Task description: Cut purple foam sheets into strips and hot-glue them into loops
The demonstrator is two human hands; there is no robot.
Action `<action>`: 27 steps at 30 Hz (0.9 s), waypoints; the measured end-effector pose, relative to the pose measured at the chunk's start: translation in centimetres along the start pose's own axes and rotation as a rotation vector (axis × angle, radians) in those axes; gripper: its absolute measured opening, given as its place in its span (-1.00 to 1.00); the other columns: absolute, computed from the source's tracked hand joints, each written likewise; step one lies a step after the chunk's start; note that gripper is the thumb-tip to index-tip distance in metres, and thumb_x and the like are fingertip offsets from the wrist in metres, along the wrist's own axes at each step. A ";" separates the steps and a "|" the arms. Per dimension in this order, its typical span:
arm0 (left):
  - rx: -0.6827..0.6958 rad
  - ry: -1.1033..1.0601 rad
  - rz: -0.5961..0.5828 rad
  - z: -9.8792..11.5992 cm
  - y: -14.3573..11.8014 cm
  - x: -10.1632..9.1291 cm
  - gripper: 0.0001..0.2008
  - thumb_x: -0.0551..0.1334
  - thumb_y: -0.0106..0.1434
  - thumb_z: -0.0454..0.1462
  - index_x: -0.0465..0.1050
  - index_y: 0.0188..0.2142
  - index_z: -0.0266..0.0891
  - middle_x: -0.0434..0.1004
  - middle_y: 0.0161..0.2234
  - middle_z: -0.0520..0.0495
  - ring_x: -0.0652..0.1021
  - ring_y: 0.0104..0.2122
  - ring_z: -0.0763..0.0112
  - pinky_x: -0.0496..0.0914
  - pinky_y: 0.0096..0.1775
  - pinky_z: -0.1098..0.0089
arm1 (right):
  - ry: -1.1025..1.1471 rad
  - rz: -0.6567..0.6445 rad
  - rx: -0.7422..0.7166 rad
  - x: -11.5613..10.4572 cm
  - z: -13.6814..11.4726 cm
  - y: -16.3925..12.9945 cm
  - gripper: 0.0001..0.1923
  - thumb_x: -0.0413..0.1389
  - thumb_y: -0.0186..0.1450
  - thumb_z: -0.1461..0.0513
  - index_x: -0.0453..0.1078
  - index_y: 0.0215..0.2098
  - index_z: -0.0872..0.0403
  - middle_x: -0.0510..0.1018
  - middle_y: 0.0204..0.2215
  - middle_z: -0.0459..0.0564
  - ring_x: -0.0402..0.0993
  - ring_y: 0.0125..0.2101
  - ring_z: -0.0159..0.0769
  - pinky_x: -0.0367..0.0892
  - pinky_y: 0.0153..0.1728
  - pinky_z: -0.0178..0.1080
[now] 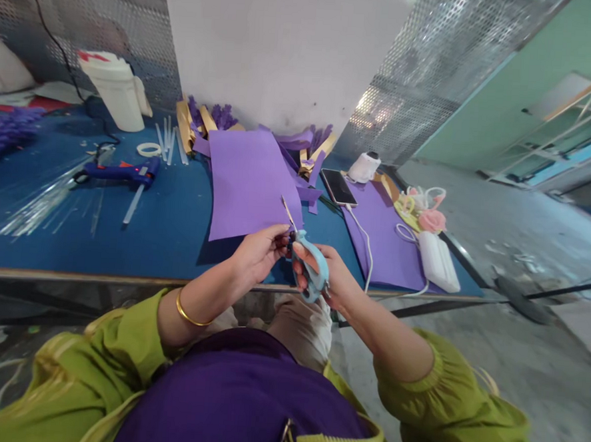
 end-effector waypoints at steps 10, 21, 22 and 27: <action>0.044 -0.018 0.063 0.4 -0.4 0.0 -0.72 0.13 0.37 -0.36 0.36 -0.50 -0.29 0.37 -0.60 0.02 0.36 -0.59 0.51 0.27 -0.46 0.42 | 0.019 -0.016 0.016 0.0 0.0 0.1 -0.47 0.39 -0.03 -0.13 0.37 -0.46 0.10 0.42 -0.68 -0.18 0.31 -0.75 -0.48 0.29 -0.75 -0.40; 0.086 0.079 0.039 -0.5 -0.8 0.0 -0.74 0.22 0.29 -0.35 0.37 -0.55 -0.30 0.30 -0.64 0.06 0.31 -0.61 0.56 0.16 -0.51 0.46 | 0.019 -0.017 0.004 -1.0 0.0 1.6 -0.46 0.35 -0.01 -0.18 0.39 -0.48 0.09 0.46 -0.66 -0.13 0.35 -0.73 -0.40 0.39 -0.69 -0.31; 0.094 0.084 0.036 -0.6 -0.8 -0.1 -0.74 0.25 0.27 -0.34 0.37 -0.55 -0.30 0.31 -0.63 0.06 0.31 -0.61 0.56 0.16 -0.51 0.46 | 0.020 -0.018 0.001 -0.9 0.0 1.7 -0.46 0.35 -0.01 -0.18 0.39 -0.49 0.09 0.46 -0.66 -0.14 0.35 -0.73 -0.41 0.39 -0.69 -0.31; 0.117 0.094 0.028 -0.8 -0.4 -0.4 -0.77 0.33 0.21 -0.30 0.38 -0.53 -0.29 0.32 -0.61 0.07 0.31 -0.60 0.56 0.17 -0.51 0.46 | 0.029 -0.011 -0.015 -0.7 0.0 1.6 -0.46 0.41 -0.08 -0.15 0.38 -0.52 0.09 0.42 -0.68 -0.17 0.30 -0.75 -0.45 0.35 -0.72 -0.35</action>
Point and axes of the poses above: each hand's wrist, its own y-axis towards the middle knuckle, its own x-axis out of the palm, z = x × y, the point moved 4 cm from there along y, towards the middle knuckle
